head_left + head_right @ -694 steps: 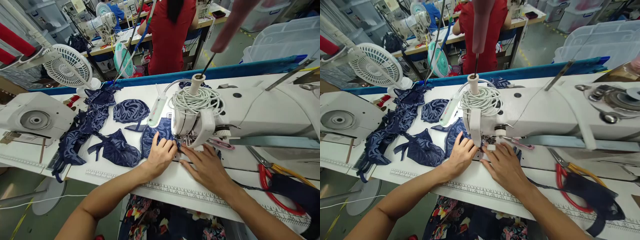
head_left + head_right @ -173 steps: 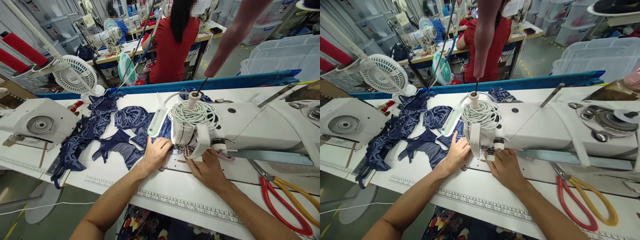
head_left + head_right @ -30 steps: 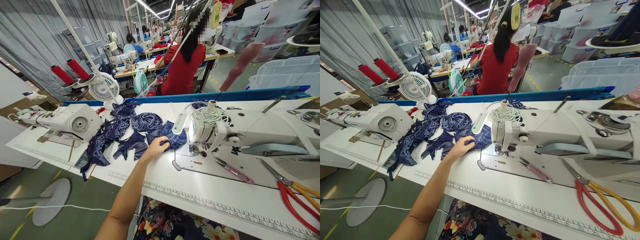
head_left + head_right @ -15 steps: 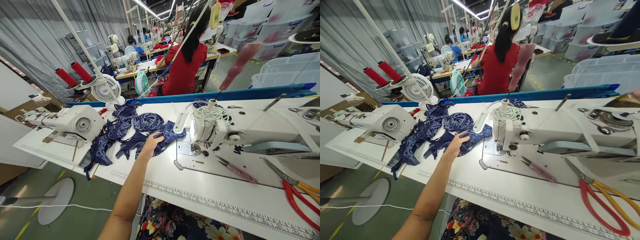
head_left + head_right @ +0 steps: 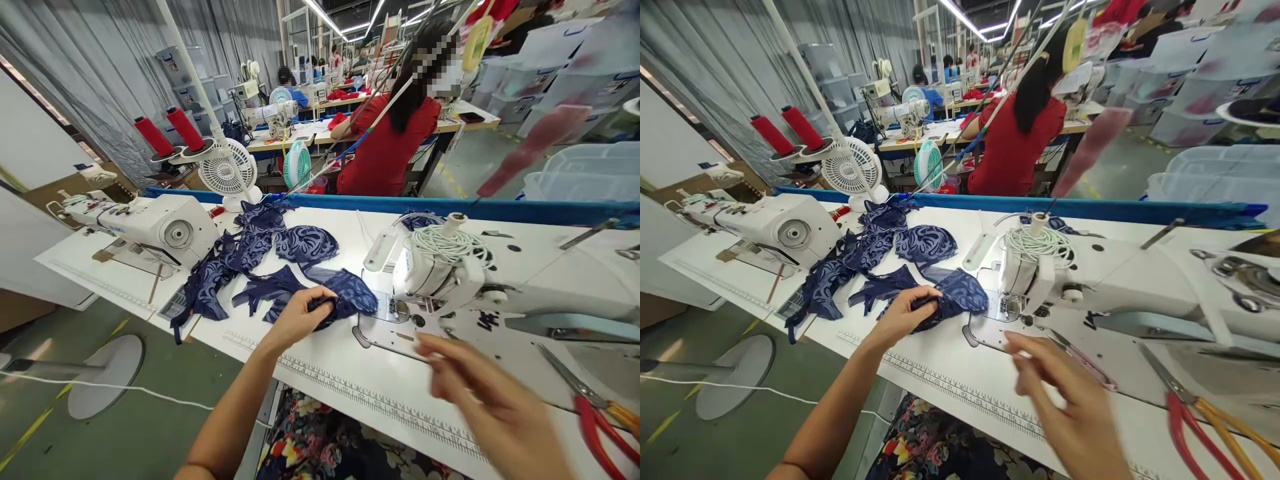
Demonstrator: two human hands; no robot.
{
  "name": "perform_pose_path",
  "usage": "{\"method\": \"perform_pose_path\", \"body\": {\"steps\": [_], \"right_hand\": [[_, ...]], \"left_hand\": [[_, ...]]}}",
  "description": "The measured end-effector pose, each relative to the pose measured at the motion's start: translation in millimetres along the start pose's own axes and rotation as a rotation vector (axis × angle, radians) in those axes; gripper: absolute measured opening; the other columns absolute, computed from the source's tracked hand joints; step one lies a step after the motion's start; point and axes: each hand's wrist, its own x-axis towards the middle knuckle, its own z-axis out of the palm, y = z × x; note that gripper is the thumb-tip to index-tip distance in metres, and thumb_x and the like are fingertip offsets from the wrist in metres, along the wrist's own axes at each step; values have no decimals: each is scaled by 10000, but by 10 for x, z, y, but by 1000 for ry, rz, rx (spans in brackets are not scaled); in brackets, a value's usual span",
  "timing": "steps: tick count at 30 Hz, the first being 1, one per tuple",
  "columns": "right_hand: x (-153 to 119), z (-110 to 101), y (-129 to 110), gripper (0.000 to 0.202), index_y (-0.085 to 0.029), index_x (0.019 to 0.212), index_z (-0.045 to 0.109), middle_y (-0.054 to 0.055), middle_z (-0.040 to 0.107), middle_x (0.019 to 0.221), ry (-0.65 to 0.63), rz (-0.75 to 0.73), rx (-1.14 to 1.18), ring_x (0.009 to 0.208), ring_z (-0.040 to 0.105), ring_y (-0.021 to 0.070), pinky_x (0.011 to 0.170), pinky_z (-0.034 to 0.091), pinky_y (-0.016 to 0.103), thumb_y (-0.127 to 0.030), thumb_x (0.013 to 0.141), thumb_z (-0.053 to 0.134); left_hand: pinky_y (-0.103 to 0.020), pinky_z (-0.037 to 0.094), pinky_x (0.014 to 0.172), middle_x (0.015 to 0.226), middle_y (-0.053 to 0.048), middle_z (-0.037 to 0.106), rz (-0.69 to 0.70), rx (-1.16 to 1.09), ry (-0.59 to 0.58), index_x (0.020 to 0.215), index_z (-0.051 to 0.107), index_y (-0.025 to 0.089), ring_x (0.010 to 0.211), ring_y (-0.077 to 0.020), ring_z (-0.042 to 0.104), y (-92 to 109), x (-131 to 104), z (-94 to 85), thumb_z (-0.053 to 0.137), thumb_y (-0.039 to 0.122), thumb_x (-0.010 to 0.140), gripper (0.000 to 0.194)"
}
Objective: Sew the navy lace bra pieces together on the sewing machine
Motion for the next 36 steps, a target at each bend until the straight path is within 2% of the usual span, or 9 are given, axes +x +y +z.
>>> {"method": "perform_pose_path", "body": {"steps": [3,8,16,20,22,26,29,32,36], "right_hand": [[184,439,-104,399,-306,1295,566,32,669,826,-185,51,135,622,605,148,527,509,262,-469,934,521],[350,804,-181,396,-262,1238,585,53,684,976,-213,131,339,579,612,126,559,538,289,-468,900,563],[365,767,-134,421,-214,1069,638,43,685,843,-169,244,420,568,607,138,571,555,305,-530,794,678],[355,709,-133,362,-208,1032,649,43,694,808,-238,270,454,574,615,146,566,545,300,-504,823,656],[348,676,-138,313,-216,1014,669,52,697,834,-229,202,387,639,630,160,576,535,292,-482,855,626],[329,613,-162,193,-252,1005,684,74,669,990,-102,-109,142,753,608,161,557,473,267,-362,927,545],[340,571,-179,156,-257,991,660,60,656,962,-85,-293,27,792,609,160,633,473,275,-264,942,513],[375,541,-186,115,-246,947,614,44,648,901,-122,-392,-67,815,601,159,725,464,286,-222,936,502],[411,537,-202,119,-227,820,522,16,570,772,-175,-379,-155,707,520,140,630,398,278,-217,919,457]], "left_hand": [[-232,415,782,930,-24,632,-45,30,-71,960,664,175,877,-163,562,-43,-127,93,545,276,885,173],[-244,423,821,926,-25,652,-17,103,-123,953,660,174,896,-168,584,-34,-209,202,541,219,866,155],[-242,414,730,839,0,637,-21,188,-43,870,630,184,785,-147,560,29,-227,343,570,336,882,164],[-244,400,709,857,-11,647,-54,138,-100,900,646,178,757,-141,540,-12,-205,362,521,325,910,193],[-247,402,721,871,-19,649,-77,107,-123,904,649,175,774,-149,543,-17,-195,351,521,344,912,213],[-246,402,723,831,-17,626,-86,67,-141,873,644,164,770,-150,534,6,-175,340,531,359,907,228],[-237,386,686,816,-12,613,-81,52,-169,864,642,159,743,-138,513,42,-163,343,528,349,907,226],[-234,373,663,798,-10,609,-77,66,-184,850,642,157,724,-133,500,63,-154,345,533,335,899,215],[-239,388,694,799,-13,624,-37,98,-187,846,650,157,740,-138,516,46,-147,355,544,308,892,190]]}}
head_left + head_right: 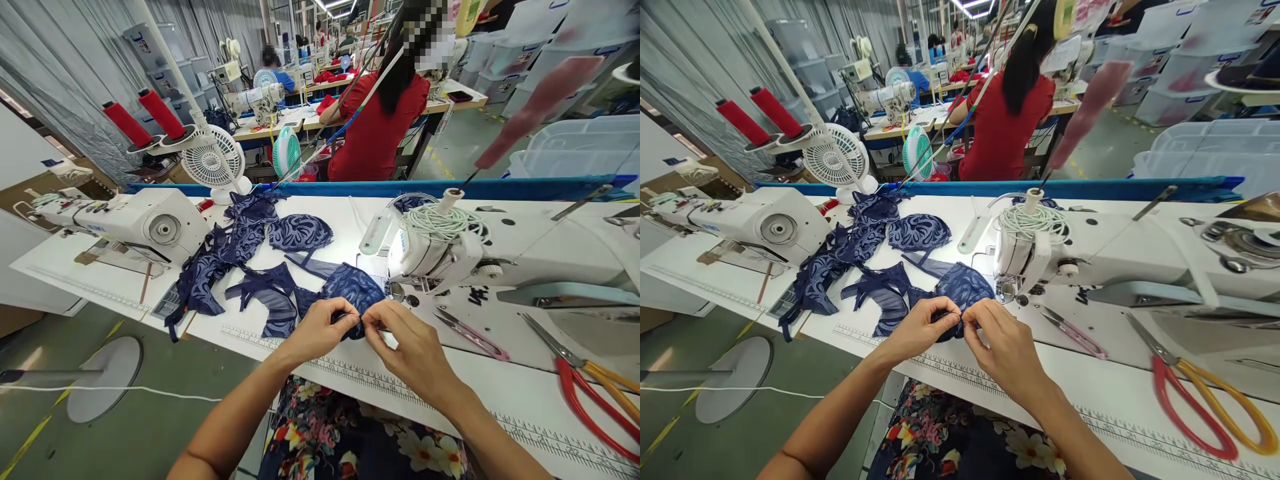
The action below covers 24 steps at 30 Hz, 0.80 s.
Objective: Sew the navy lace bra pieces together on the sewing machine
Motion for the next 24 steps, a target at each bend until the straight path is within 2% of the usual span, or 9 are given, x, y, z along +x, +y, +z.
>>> {"method": "perform_pose_path", "body": {"steps": [3,7,10,14,18,24], "right_hand": [[18,27,-10,147,-228,759,447,-10,489,693,-95,186,116,615,440,129,544,340,265,-256,902,425],[37,80,-1,192,-227,739,419,-47,349,627,-235,470,517,555,317,113,497,295,246,-342,893,402],[60,71,16,250,-215,754,460,-54,313,641,-282,610,722,564,273,102,491,266,235,-428,885,463],[82,-22,59,334,-202,892,583,-30,420,686,-307,601,726,595,347,102,512,322,234,-531,886,528],[63,-59,121,349,-220,1007,633,22,567,804,-322,501,596,738,490,152,650,443,279,-535,893,534],[65,-19,79,338,-214,796,604,-16,427,658,-282,510,518,608,388,126,537,354,259,-525,894,517]], "left_hand": [[-237,390,700,811,-10,627,53,29,-9,852,647,168,751,-138,523,-12,1,21,532,284,902,171],[-238,388,731,791,-3,613,183,91,21,801,626,175,756,-134,523,-36,6,34,548,250,896,144],[-239,394,726,790,-7,613,152,73,8,800,625,175,755,-137,526,-66,13,16,546,261,892,148],[-231,364,633,765,-5,578,17,22,-37,865,636,170,699,-130,481,-78,12,-25,507,348,910,225],[-228,301,562,719,12,533,-24,-4,-44,864,639,165,619,-107,405,-63,13,-48,499,383,914,264],[-231,345,628,769,3,579,2,14,-55,860,636,174,692,-123,470,-49,11,-48,497,338,913,221]]}}
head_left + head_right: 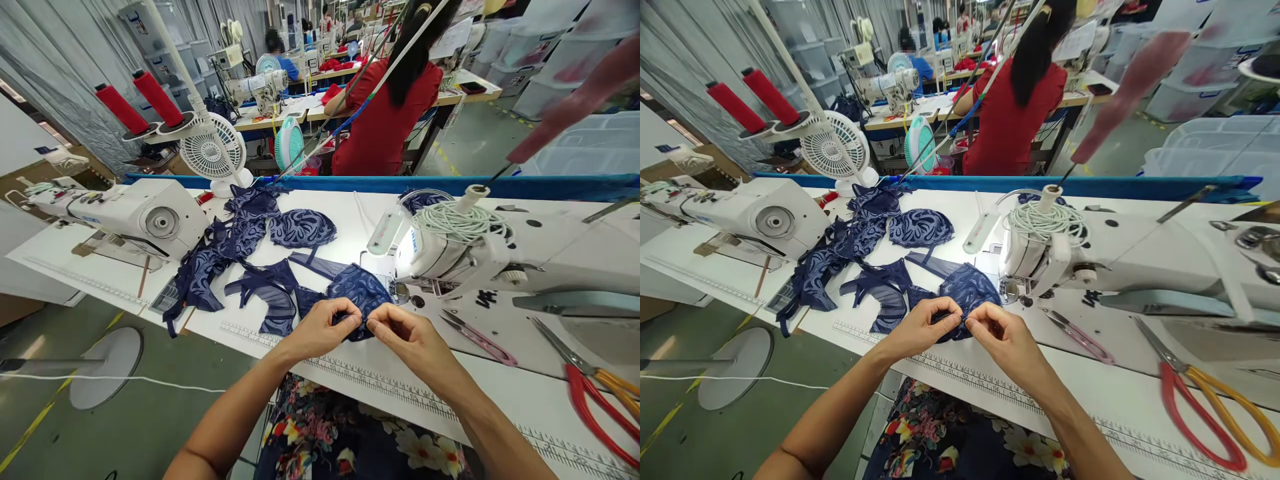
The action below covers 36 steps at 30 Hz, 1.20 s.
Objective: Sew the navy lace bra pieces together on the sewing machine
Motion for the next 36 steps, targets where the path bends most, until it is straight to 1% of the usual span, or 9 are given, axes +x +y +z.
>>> {"method": "perform_pose_path", "body": {"steps": [7,15,18,22,24,28,31,34,36], "right_hand": [[20,0,13,296,-204,691,549,-14,462,643,16,40,30,601,394,122,536,341,259,-457,844,567],[-4,26,45,304,-213,751,589,-6,520,671,11,18,-33,618,450,133,560,372,265,-483,881,537],[-101,-31,125,264,-231,877,615,10,591,743,162,-66,-269,654,518,147,576,402,272,-459,928,493],[-309,-372,424,260,-212,945,654,87,667,909,547,-207,-859,835,600,219,686,442,329,-358,961,439],[-420,-595,622,296,-191,965,684,119,676,924,621,-246,-1103,871,597,263,711,448,368,-349,957,433],[-560,-838,923,344,-158,994,690,131,700,929,610,-282,-1272,816,613,258,651,438,348,-299,971,377],[-607,-746,908,364,-148,930,668,142,709,897,640,-189,-1149,794,639,247,590,409,318,-310,977,345],[-647,-478,657,368,-190,949,602,91,697,815,568,-26,-686,689,643,205,546,419,289,-457,974,350],[-653,-254,427,374,-228,963,560,20,632,700,415,37,-349,602,595,165,537,423,264,-535,966,347]], "left_hand": [[-239,394,660,845,-19,644,59,75,0,909,652,180,733,-140,526,22,-46,-1,525,249,867,151],[-218,352,594,782,8,607,-32,1,10,853,642,179,669,-116,482,-13,-24,50,548,267,844,129],[-213,356,609,736,13,576,-37,-74,92,805,634,171,668,-116,478,-64,27,-73,563,298,846,151],[-200,379,650,737,25,567,-39,-225,466,815,629,174,685,-111,489,-33,43,-410,637,352,817,178],[-190,369,625,721,33,559,-30,-221,599,820,630,178,660,-101,477,33,-2,-488,660,359,811,184],[-195,383,614,744,16,599,-105,-139,414,834,674,172,678,-114,504,104,-114,-230,682,358,803,189],[-213,422,698,790,0,635,-174,-207,333,840,682,171,749,-137,545,46,-125,95,661,358,822,189],[-233,430,799,856,-15,662,-179,-241,339,854,686,169,844,-160,568,-2,-112,276,652,338,828,174],[-238,428,809,859,-18,665,-164,-237,337,858,686,168,849,-163,571,6,-110,311,650,328,830,167]]}}
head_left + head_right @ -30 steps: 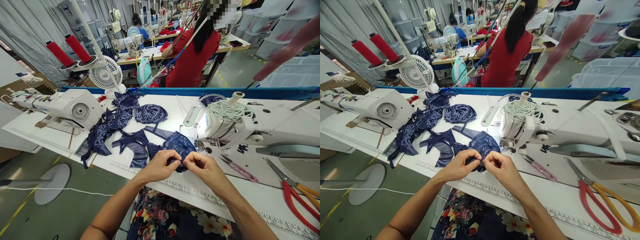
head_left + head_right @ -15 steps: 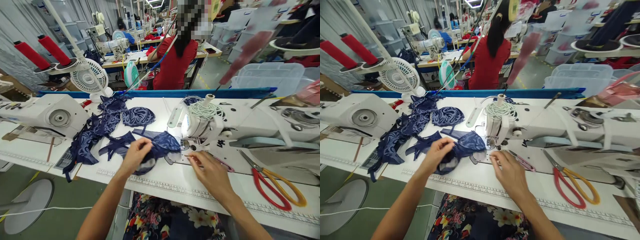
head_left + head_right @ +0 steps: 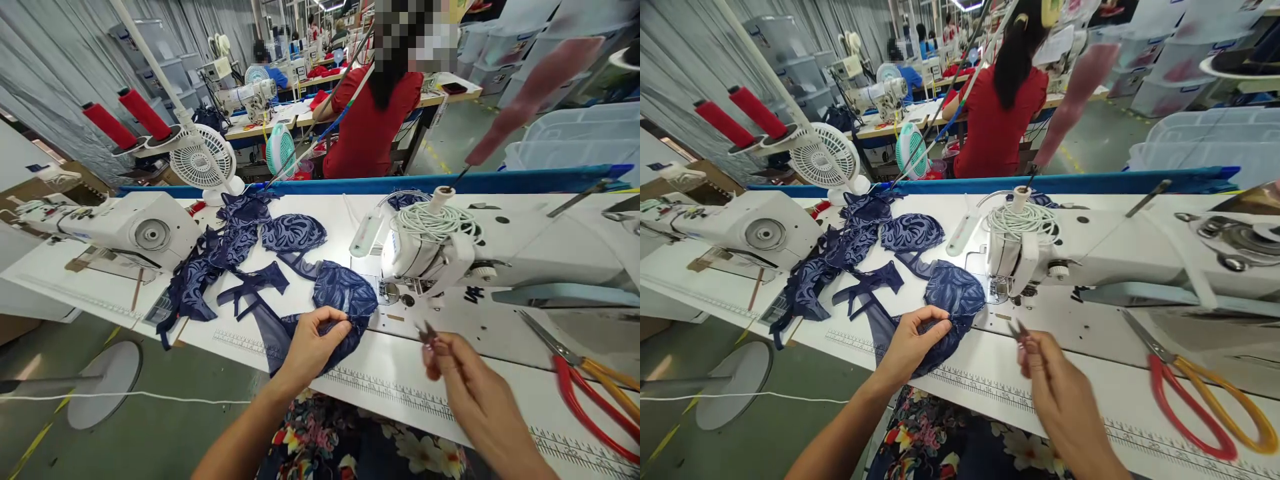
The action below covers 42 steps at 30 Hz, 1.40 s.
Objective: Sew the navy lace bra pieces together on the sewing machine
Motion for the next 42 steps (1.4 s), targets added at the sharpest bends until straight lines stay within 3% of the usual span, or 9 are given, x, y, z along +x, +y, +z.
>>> {"method": "perform_pose_path", "body": {"steps": [4,11,21,30,33,38,40,42], "right_hand": [[-59,256,-449,368,-238,881,510,-53,435,597,-265,49,257,510,384,114,470,317,236,-587,936,408],[20,500,-526,409,-232,726,369,-69,332,567,-274,30,218,508,287,100,488,242,241,-575,947,396],[-2,540,-487,430,-233,721,384,-68,321,556,-205,74,220,495,279,101,474,246,241,-612,923,404],[-4,561,-533,469,-225,697,351,-66,288,570,-211,125,267,511,251,95,483,220,248,-638,910,412],[35,491,-554,487,-221,698,364,-63,296,587,-285,160,370,523,259,93,489,228,246,-664,893,425],[124,322,-563,517,-210,773,472,-86,251,541,-554,299,647,484,177,78,449,161,234,-718,862,435],[137,310,-563,514,-207,776,488,-90,238,536,-564,313,671,481,161,75,447,147,230,-711,864,441],[131,341,-565,503,-206,751,485,-79,259,546,-488,268,612,488,193,79,448,173,231,-692,872,444]], "left_hand": [[-235,431,779,823,-13,660,51,24,-8,849,682,166,801,-152,565,48,-10,3,643,309,839,149],[-249,451,771,828,-25,676,48,28,-1,880,697,157,783,-156,578,25,-28,-4,626,309,846,171],[-250,462,752,830,-28,684,61,45,-1,879,696,160,776,-158,590,6,-20,31,617,280,847,147],[-228,430,711,822,-7,672,177,120,50,835,695,182,763,-136,583,-31,-45,72,606,199,850,91],[-228,421,699,801,-6,653,208,137,51,832,695,182,753,-133,572,-21,-44,70,605,187,851,92],[-230,413,676,782,-10,636,267,165,50,838,696,181,725,-130,553,-8,-55,57,603,192,862,97],[-233,411,674,786,-14,635,269,170,44,842,696,181,730,-133,556,-3,-60,53,602,196,865,98],[-236,407,668,788,-16,635,261,176,42,848,698,182,725,-134,554,4,-63,53,597,198,869,105]]}}
